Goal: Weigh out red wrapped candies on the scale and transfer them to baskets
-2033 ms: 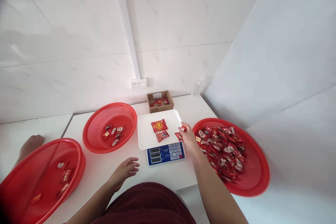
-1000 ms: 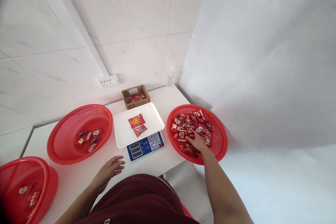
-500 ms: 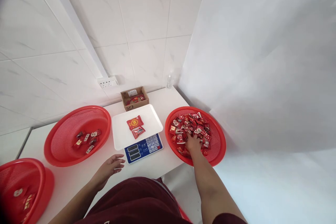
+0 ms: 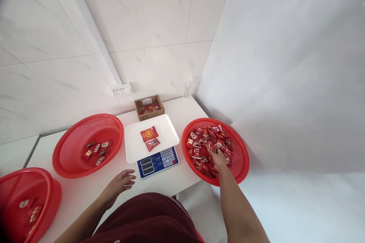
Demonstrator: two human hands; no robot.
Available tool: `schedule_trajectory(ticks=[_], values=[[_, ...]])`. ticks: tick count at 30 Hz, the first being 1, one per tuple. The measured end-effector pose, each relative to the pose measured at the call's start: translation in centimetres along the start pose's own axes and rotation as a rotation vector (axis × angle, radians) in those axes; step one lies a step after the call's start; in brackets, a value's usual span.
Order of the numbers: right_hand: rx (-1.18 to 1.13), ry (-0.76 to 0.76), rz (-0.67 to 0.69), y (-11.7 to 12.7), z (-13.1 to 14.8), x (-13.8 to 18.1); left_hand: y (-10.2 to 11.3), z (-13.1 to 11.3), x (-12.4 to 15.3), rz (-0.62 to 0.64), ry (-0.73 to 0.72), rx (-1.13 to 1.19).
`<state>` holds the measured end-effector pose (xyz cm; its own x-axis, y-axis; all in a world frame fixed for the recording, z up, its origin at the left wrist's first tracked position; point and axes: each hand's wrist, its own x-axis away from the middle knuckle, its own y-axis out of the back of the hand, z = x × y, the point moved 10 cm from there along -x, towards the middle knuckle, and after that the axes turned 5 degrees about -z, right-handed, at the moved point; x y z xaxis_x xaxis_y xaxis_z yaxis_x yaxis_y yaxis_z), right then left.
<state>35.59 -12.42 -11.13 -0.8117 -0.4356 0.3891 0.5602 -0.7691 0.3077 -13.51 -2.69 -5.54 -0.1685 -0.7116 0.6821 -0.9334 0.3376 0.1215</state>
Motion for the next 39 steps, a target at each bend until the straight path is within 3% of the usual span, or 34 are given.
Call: schedule_trajectory(ticks=[3,6,8,12,16,19,25,29,34,39], values=[[-0.165,-0.077,0.004,-0.1,1.5,1.1,-0.3,-0.1,0.1,0.019,0.011,-0.005],[-0.216,-0.008,0.152,-2.6,5.4,3.0,-0.8,-0.5,0.6,0.033,0.018,0.005],[-0.136,0.103,0.263,-5.3,8.5,4.8,-1.1,-0.7,1.0,0.044,0.025,0.015],[0.235,0.400,0.381,-12.2,13.3,8.6,-1.2,-0.9,1.3,0.054,0.020,0.041],[0.484,0.530,0.482,-19.2,14.4,11.3,-0.4,-0.5,1.4,0.043,0.013,0.059],[0.574,0.536,0.513,-22.0,14.1,12.0,0.7,0.5,1.2,0.011,0.012,0.065],[0.399,0.425,0.668,-24.6,14.5,13.9,2.3,3.0,0.6,-0.043,0.034,0.082],[0.304,0.366,0.780,-26.1,14.6,15.7,2.1,2.8,0.6,-0.020,0.032,0.073],[0.283,0.260,0.643,-25.2,13.2,14.2,1.5,1.2,1.0,0.009,0.005,0.064],[0.313,0.286,0.567,-24.1,12.3,12.8,1.3,1.7,0.7,0.013,0.021,0.056]])
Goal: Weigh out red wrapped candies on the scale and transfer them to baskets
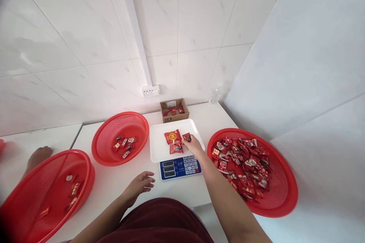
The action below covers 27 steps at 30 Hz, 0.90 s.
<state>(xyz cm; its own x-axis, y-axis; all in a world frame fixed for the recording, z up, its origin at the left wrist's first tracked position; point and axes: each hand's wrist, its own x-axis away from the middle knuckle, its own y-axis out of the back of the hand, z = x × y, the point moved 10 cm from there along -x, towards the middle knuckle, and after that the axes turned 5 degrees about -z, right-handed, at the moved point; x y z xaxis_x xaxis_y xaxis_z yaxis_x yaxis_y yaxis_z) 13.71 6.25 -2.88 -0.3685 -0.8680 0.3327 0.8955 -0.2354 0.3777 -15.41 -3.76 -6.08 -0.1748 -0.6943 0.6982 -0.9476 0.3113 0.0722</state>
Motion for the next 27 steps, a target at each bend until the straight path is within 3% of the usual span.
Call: schedule_trajectory(ticks=[4,8,13,16,19,22,25,27], values=[[0.212,0.034,0.049,-0.2,-0.5,-0.1,0.2,0.7,-0.4,-0.004,0.007,0.002],[0.554,0.139,-0.110,1.2,0.6,-0.2,0.2,0.5,-0.4,0.003,-0.002,0.002],[0.417,0.239,0.037,-1.4,2.0,0.3,0.2,0.3,-0.4,-0.003,-0.009,-0.001],[0.407,0.313,0.017,-1.5,2.7,0.3,0.1,0.5,-0.5,-0.010,-0.004,-0.001],[0.402,0.291,-0.120,1.7,1.7,-0.1,0.0,0.7,-0.6,-0.008,0.000,0.003],[0.379,0.233,-0.271,7.1,-1.5,-0.3,0.1,0.7,-0.4,-0.012,0.007,0.000],[0.420,0.064,-0.378,13.1,-7.7,0.3,0.0,0.3,-0.2,-0.002,0.012,-0.003],[0.557,-0.078,-0.373,15.9,-12.5,1.4,-0.2,0.1,-0.1,0.008,0.021,-0.009]])
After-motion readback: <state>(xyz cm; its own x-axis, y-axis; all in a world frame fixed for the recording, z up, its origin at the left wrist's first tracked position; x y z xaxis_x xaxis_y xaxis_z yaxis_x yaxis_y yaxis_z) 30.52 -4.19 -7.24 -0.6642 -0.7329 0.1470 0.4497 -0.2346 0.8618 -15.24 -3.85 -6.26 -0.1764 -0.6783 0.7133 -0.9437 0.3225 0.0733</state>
